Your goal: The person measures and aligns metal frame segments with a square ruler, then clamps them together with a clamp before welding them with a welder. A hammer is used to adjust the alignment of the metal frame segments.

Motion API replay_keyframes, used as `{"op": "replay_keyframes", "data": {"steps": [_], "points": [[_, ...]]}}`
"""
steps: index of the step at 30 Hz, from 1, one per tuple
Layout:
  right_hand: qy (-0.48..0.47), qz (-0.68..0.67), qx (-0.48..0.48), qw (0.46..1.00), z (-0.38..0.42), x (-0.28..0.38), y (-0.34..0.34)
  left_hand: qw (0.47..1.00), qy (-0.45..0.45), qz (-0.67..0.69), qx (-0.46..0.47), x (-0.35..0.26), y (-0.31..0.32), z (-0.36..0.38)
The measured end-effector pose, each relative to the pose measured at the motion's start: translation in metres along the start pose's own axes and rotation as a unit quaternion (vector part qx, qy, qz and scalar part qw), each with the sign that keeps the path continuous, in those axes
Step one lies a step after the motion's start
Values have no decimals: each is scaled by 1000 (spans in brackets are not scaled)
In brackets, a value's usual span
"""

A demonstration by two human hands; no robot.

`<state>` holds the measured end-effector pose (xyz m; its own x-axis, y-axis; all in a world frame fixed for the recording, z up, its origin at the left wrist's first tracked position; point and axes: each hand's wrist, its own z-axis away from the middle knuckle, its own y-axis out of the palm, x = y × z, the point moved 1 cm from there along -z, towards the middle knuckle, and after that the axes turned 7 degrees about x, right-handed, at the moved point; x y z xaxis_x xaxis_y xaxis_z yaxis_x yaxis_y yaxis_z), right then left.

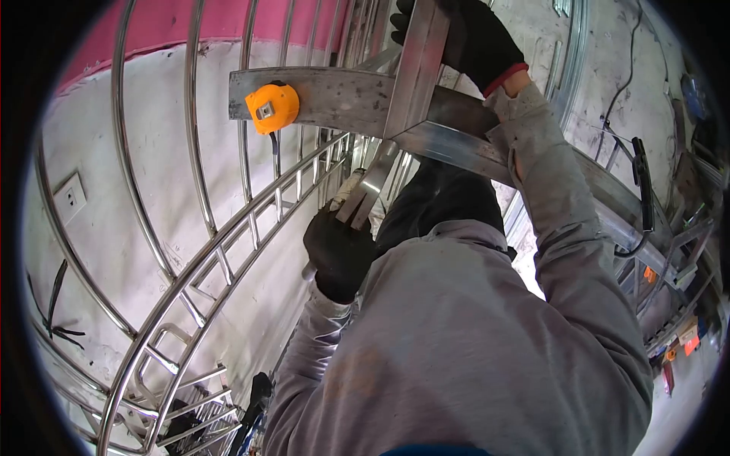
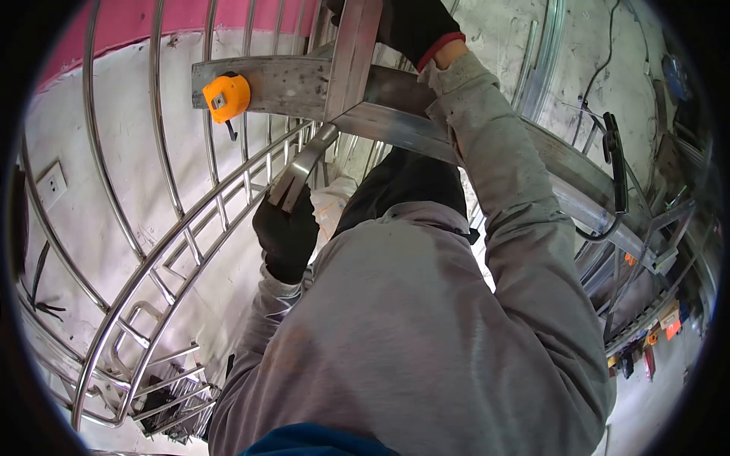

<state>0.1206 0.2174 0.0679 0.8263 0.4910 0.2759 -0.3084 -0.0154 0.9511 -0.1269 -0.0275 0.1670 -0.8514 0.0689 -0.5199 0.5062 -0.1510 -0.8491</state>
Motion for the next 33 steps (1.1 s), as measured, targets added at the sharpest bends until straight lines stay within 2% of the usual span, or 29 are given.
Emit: {"op": "replay_keyframes", "data": {"steps": [1, 2, 3, 4, 5, 6, 7, 8, 9, 10, 12, 13, 15, 16, 17, 19, 20, 21, 23, 24, 25, 26, 27, 28, 31, 32, 33], "points": [[2, 9, -11, 1000, 2, 2, 1, 1000, 16, -4, 8, -4, -4, -4], [7, 14, -19, 1000, 1, -1, 4, 996, 70, -61, 14, 1, -6, -3], [-9, 13, -103, 995, 6, -2, 24, 985, 125, -118, 12, 6, -8, -3], [11, 61, -4, 998, -11, -1, -42, 974, 159, -151, -57, 5, -8, -6], [48, 27, 28, 998, -7, 2, -29, 999, -25, 11, -29, 11, -6, 8], [45, 33, 3, 998, -10, 4, -33, 962, -203, 180, -2, 13, -3, 25], [42, 41, -14, 998, -10, 5, -32, 963, -155, 211, -65, 7, -5, 25], [35, 52, -34, 997, -10, 6, -28, 965, -152, 202, -76, 18, -11, 30], [33, 52, -24, 998, -10, 4, -21, 995, -70, -14, -65, 35, -13, 41], [4, 96, -51, 994, -6, 4, -16, 982, -169, 71, -53, 37, -15, 49], [-40, 148, -79, 985, -5, 8, -17, 897, -369, 233, -72, 42, -18, 65], [-105, 249, -106, 957, -7, 7, -17, 932, -292, 188, -103, 45, -17, 67], [-166, 286, -209, 920, -10, 9, -15, 925, -267, 230, -141, 48, -20, 71], [-191, 304, -262, 896, -13, 11, -11, 883, -318, 319, -132, 36, -30, 61], [-254, 369, -310, 839, -15, 8, -12, 888, -309, 314, -133, 40, -33, 58], [-406, 523, -377, 648, -11, 4, 2, 890, -270, 342, -137, 9, -29, 29], [-446, 572, -382, 573, -4, 14, 6, 897, -245, 342, -134, -13, -29, 14], [-483, 563, -391, 544, 10, 16, 20, 904, -219, 343, -131, -39, -30, -2], [-440, 549, -319, 635, 78, 16, 58, 919, -163, 356, -50, -44, -33, -10], [-393, 556, -250, 688, 113, 11, 67, 906, -138, 399, 13, -35, -33, -19], [-440, 644, -166, 604, 141, 4, 70, 890, -103, 442, 36, -47, -32, -31], [-351, 627, -98, 689, 177, 3, 80, 870, -71, 484, 58, -67, -33, -45], [-261, 604, -57, 751, 215, 4, 97, 869, -84, 486, 35, -108, -33, -55], [-166, 566, -15, 807, 246, -2, 110, 870, -23, 487, 79, -126, -32, -68], [-212, 611, -45, 762, 296, -24, 106, 771, 91, 600, 194, -192, -25, -111], [-224, 613, -53, 756, 307, -22, 110, 690, 160, 653, 269, -204, -15, -131], [-230, 614, -112, 746, 317, -18, 115, 691, 129, 667, 247, -229, -6, -133]]}}
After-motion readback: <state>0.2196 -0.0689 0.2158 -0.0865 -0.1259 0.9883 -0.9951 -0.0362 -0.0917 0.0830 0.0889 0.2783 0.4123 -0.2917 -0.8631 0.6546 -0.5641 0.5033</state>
